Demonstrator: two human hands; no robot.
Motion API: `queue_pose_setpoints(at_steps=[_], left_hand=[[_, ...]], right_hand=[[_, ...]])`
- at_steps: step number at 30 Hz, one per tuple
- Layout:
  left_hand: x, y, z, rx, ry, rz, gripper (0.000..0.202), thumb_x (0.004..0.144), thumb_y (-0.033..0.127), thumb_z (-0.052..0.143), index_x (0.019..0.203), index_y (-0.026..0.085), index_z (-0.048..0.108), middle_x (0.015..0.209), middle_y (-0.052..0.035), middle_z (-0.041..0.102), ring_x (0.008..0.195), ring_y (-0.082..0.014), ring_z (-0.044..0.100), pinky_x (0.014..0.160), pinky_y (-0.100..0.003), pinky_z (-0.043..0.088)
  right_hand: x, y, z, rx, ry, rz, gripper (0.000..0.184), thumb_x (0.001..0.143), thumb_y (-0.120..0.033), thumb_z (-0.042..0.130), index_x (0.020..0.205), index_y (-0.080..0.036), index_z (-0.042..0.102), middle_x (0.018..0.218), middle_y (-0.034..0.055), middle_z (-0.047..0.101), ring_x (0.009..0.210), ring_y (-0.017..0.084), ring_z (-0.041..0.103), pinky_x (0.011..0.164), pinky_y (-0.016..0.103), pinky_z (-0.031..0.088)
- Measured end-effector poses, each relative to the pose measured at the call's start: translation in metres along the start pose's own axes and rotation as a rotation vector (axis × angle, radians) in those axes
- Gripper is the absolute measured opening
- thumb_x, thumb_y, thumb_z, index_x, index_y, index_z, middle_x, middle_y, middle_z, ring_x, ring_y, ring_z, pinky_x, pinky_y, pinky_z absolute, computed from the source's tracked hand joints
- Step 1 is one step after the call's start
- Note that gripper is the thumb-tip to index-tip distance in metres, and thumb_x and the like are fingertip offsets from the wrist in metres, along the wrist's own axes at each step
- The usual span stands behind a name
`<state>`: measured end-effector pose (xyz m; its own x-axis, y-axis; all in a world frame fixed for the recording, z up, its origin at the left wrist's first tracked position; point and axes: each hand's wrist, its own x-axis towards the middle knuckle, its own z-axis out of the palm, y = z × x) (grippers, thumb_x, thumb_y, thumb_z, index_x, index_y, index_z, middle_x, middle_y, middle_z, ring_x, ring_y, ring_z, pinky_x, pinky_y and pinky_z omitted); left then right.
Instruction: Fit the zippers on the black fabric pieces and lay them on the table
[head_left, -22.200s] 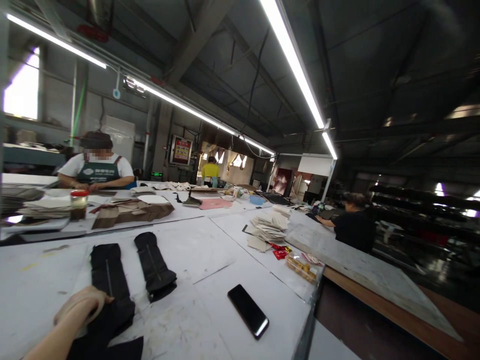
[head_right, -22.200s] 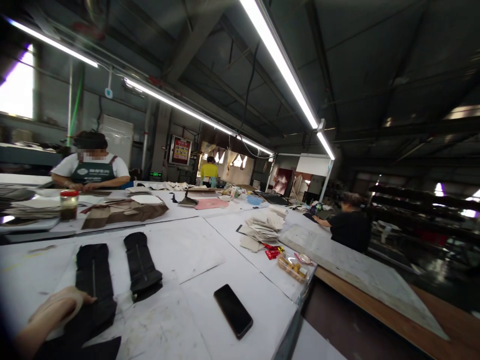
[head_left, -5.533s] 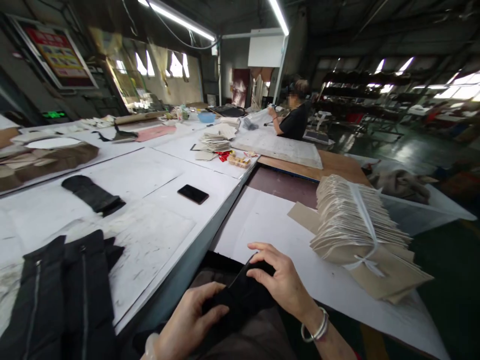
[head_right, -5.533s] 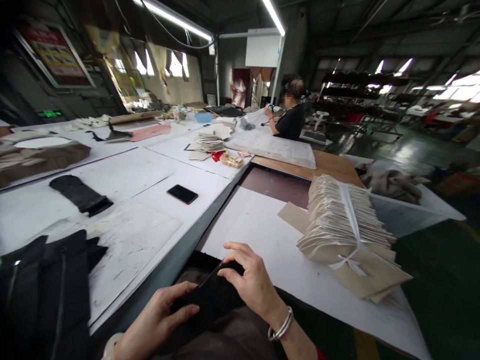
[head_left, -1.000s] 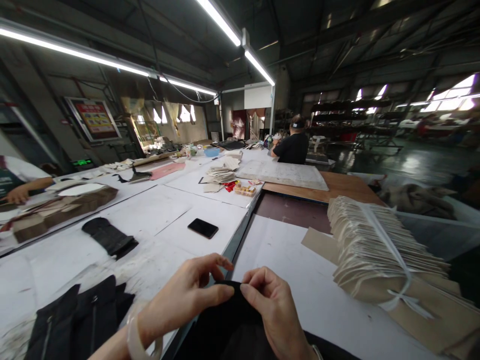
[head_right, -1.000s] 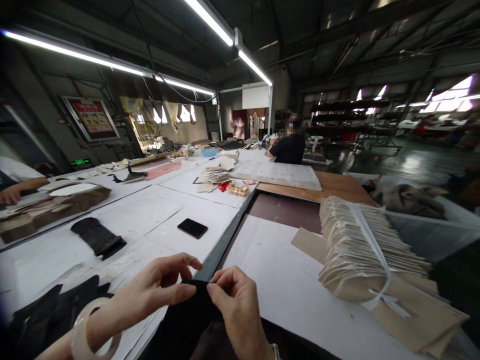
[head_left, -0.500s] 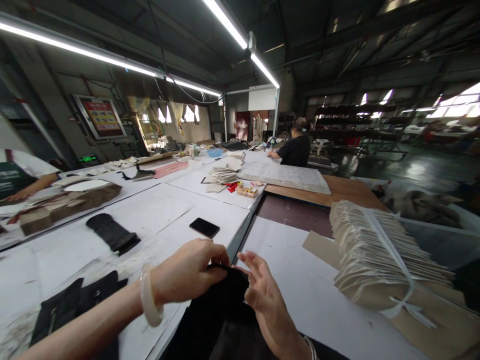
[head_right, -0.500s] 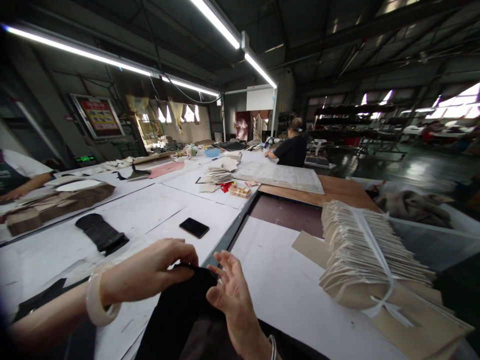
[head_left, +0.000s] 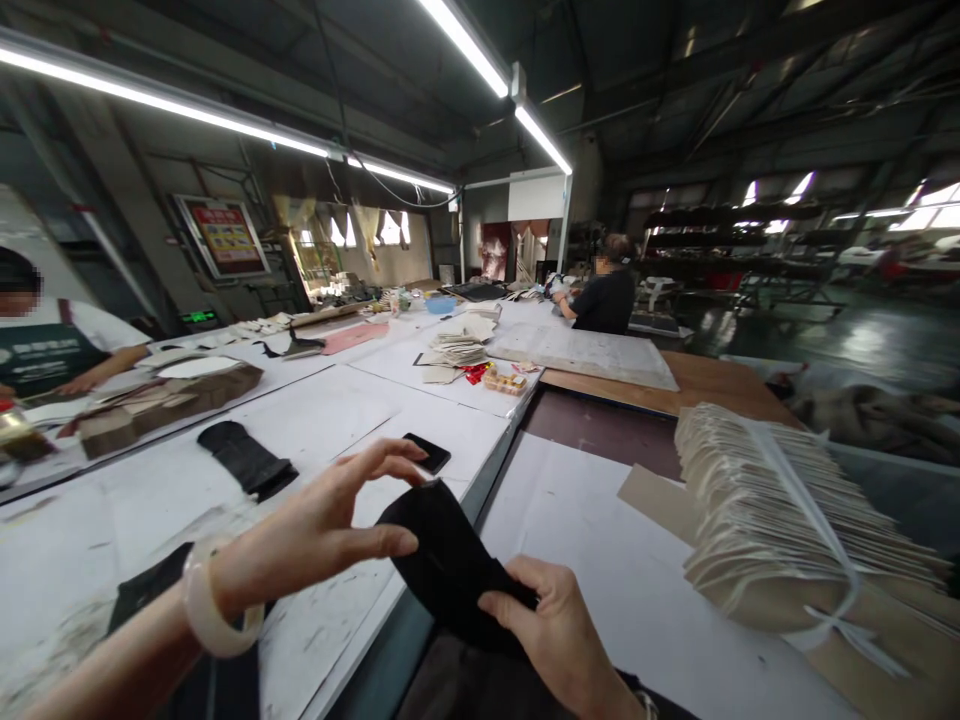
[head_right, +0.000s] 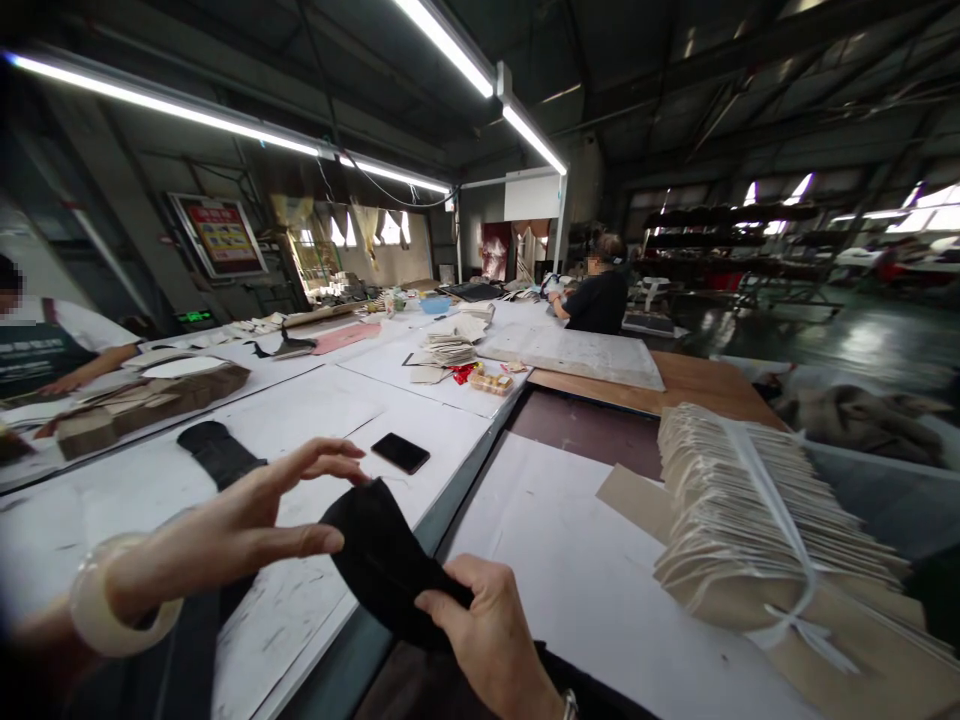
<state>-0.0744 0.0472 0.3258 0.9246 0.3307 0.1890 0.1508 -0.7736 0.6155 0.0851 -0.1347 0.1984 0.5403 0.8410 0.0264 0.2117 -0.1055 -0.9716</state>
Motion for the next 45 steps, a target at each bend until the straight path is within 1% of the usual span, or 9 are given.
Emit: queue_pose_setpoints(at_steps=[5,10,17,23,30,33,36,38,45], left_hand=[[-0.019,-0.021,0.058,-0.072,0.042,0.024,0.029,0.084,0.037,0.070,0.106,0.023,0.057,0.121,-0.0072,0.064,0.114,-0.0251,0.059,0.099,-0.036,0.044],[-0.019,-0.022,0.084,-0.088,0.040,0.030,0.010,0.089,0.027,0.062,0.096,0.021,0.058,0.118,-0.0076,0.065,0.108,-0.0225,0.062,0.092,-0.033,0.047],[-0.022,-0.027,0.099,-0.149,0.014,0.047,0.006,0.093,0.020,0.052,0.088,0.021,0.054,0.113,-0.0067,0.067,0.099,-0.0187,0.064,0.086,-0.029,0.048],[-0.023,-0.031,0.107,-0.212,-0.041,-0.035,0.007,0.092,0.021,0.050,0.086,0.021,0.052,0.115,-0.0083,0.069,0.094,-0.0193,0.065,0.084,-0.031,0.049],[-0.025,-0.033,0.120,-0.215,-0.067,-0.011,0.006,0.092,0.019,0.049,0.087,0.021,0.052,0.113,-0.0086,0.068,0.099,-0.0210,0.065,0.085,-0.033,0.050],[-0.025,-0.033,0.125,-0.208,-0.083,-0.005,0.006,0.091,0.018,0.049,0.087,0.021,0.052,0.113,-0.0076,0.068,0.097,-0.0206,0.065,0.084,-0.033,0.051],[-0.026,-0.032,0.130,-0.195,-0.108,0.009,0.008,0.090,0.015,0.049,0.087,0.021,0.053,0.111,-0.0071,0.068,0.097,-0.0202,0.065,0.084,-0.032,0.051],[-0.026,-0.031,0.133,-0.173,-0.122,0.016,0.009,0.090,0.014,0.049,0.089,0.021,0.055,0.109,-0.0068,0.069,0.095,-0.0199,0.065,0.084,-0.032,0.051],[-0.025,-0.031,0.135,-0.148,-0.129,0.016,0.013,0.090,0.015,0.048,0.097,0.021,0.057,0.104,-0.0063,0.069,0.091,-0.0197,0.066,0.083,-0.033,0.052]], right_hand=[[-0.018,0.015,-0.003,-0.141,-0.051,0.035,0.025,0.073,-0.020,0.062,0.052,-0.017,0.048,0.055,-0.0042,0.043,0.057,0.011,0.040,0.052,0.025,0.026],[-0.028,0.023,-0.004,-0.196,-0.065,0.021,0.024,0.075,-0.020,0.063,0.053,-0.017,0.053,0.057,-0.0028,0.050,0.059,0.013,0.046,0.055,0.026,0.029],[-0.035,0.032,-0.007,-0.250,-0.038,0.037,0.021,0.074,-0.020,0.066,0.054,-0.018,0.062,0.057,-0.0011,0.057,0.059,0.016,0.051,0.055,0.027,0.032],[-0.041,0.040,-0.011,-0.304,-0.037,0.046,0.018,0.075,-0.019,0.067,0.057,-0.018,0.066,0.060,0.0005,0.062,0.061,0.018,0.055,0.056,0.027,0.035],[-0.046,0.052,-0.014,-0.283,-0.045,0.101,0.015,0.075,-0.018,0.067,0.059,-0.017,0.069,0.062,0.0007,0.064,0.064,0.018,0.057,0.058,0.026,0.038],[-0.047,0.053,-0.016,-0.208,-0.119,0.105,0.013,0.080,-0.024,0.066,0.074,-0.018,0.074,0.069,0.0017,0.069,0.067,0.019,0.060,0.060,0.026,0.041],[-0.044,0.053,-0.015,-0.077,-0.218,0.047,0.026,0.088,-0.038,0.059,0.098,-0.020,0.076,0.087,0.0049,0.073,0.079,0.022,0.064,0.071,0.030,0.047],[-0.041,0.055,-0.012,-0.003,-0.277,0.010,0.036,0.092,-0.047,0.053,0.103,-0.020,0.075,0.092,0.0059,0.073,0.084,0.023,0.064,0.075,0.032,0.047],[-0.033,0.054,0.005,0.107,-0.275,0.014,0.048,0.092,-0.056,0.049,0.069,-0.016,0.063,0.069,-0.0006,0.051,0.064,0.013,0.043,0.058,0.025,0.035]])
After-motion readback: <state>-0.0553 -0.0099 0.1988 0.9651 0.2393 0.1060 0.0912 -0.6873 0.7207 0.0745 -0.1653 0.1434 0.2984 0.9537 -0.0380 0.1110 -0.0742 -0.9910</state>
